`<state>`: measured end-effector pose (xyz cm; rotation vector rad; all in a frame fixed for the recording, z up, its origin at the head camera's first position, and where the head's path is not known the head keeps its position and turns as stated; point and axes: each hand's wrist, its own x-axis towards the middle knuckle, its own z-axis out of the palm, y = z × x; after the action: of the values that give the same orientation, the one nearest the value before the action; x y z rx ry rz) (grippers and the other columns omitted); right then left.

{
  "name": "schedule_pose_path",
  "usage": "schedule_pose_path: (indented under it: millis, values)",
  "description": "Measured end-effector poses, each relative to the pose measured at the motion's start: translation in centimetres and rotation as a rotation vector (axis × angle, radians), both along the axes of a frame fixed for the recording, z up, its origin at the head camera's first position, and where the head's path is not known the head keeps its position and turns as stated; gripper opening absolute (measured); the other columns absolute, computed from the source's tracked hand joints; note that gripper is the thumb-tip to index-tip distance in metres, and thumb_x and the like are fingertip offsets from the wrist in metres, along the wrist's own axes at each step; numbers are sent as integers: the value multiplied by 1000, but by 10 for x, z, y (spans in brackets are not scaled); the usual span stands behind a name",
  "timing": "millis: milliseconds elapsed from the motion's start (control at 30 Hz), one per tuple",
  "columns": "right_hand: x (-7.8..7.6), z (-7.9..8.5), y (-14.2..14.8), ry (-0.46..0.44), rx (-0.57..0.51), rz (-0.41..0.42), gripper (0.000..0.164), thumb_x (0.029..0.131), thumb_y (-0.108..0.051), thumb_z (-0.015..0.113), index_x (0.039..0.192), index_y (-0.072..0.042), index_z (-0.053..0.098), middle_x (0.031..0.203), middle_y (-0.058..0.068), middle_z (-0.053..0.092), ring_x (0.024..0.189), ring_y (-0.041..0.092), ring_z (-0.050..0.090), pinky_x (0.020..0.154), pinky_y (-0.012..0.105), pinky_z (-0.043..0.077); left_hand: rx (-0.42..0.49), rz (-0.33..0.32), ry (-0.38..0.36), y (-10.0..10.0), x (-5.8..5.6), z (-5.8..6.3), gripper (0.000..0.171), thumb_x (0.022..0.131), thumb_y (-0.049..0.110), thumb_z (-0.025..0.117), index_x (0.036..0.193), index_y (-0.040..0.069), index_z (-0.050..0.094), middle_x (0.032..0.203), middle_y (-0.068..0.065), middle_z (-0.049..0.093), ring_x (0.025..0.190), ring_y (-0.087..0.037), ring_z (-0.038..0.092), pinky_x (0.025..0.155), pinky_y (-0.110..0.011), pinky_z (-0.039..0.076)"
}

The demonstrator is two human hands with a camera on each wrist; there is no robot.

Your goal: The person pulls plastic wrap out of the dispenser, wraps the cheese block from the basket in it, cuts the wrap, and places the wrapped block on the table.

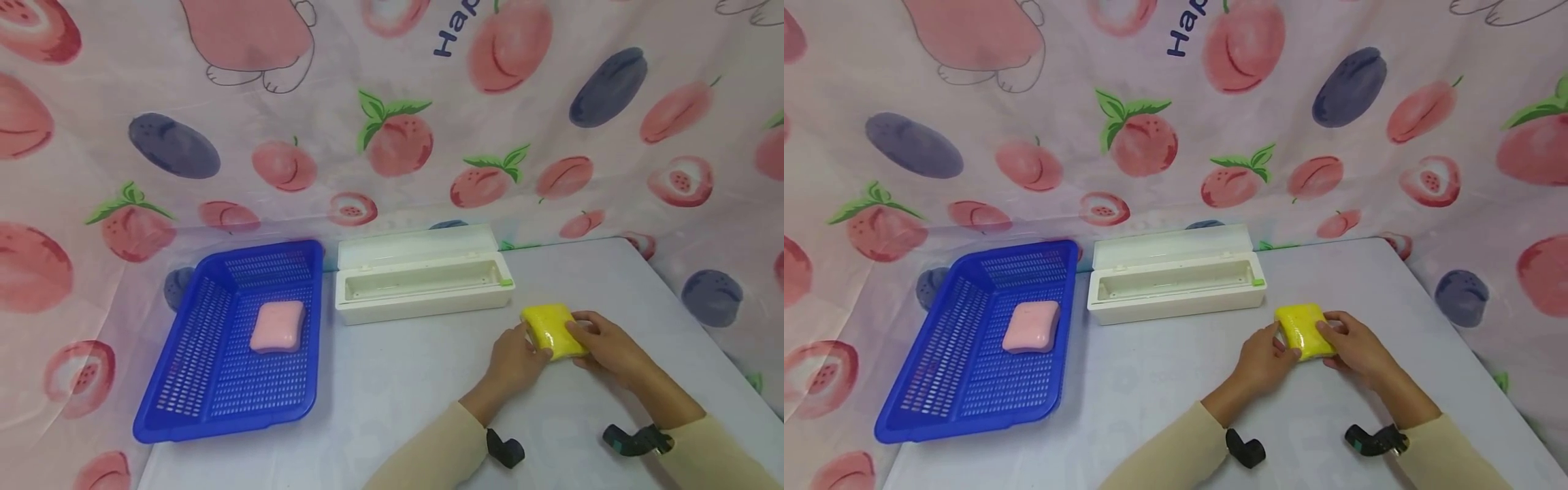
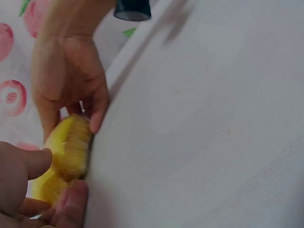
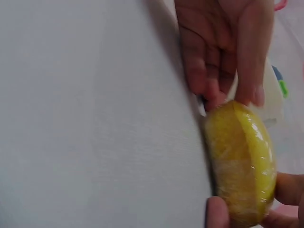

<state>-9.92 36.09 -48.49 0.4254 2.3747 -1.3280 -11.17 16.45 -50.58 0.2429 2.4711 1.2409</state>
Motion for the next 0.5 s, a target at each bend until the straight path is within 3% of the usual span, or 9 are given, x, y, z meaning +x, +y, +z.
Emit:
schedule_pose_path:
  millis: [67, 200, 333, 400, 500]
  values:
    - [-2, 3, 2, -27, -1, 12, 84, 105, -60, 40, 159, 0, 19, 149, 37, 30, 108, 32, 56, 80, 29, 61, 20, -8, -32, -9, 1, 0, 57, 92, 39, 73, 142, 19, 56, 93, 8, 58, 80, -4, 52, 72, -23, 49]
    - [-3, 14, 0, -6, 117, 18, 90, 102, -66, 37, 159, 2, 19, 151, 38, 30, 120, 46, 49, 96, 50, 56, 20, -46, -33, -45, 7, 7, 54, 93, 43, 70, 141, 22, 56, 102, 8, 60, 89, -3, 54, 79, -25, 52]
    - [-4, 26, -17, 206, 316, -21, 80, 104, -58, 44, 154, 3, 31, 145, 37, 39, 123, 53, 44, 98, 66, 49, -13, -105, 68, -98, 9, 24, 34, 97, 36, 67, 126, 16, 67, 105, 3, 62, 92, -6, 55, 82, -26, 50]
    - [-6, 34, -32, 332, 386, -21, 72, 103, -52, 51, 149, 2, 40, 140, 34, 45, 122, 52, 46, 97, 68, 48, -42, -131, 115, -124, 7, 39, 28, 99, 31, 65, 120, 13, 70, 109, -1, 64, 97, -11, 58, 86, -30, 51]
    - [-14, 51, -55, 462, 408, 38, 63, 101, -48, 58, 143, -2, 50, 137, 29, 52, 124, 48, 49, 98, 67, 48, -103, -142, 202, -160, -2, 69, 26, 101, 26, 62, 118, 8, 71, 115, -7, 68, 109, -22, 63, 95, -39, 52]
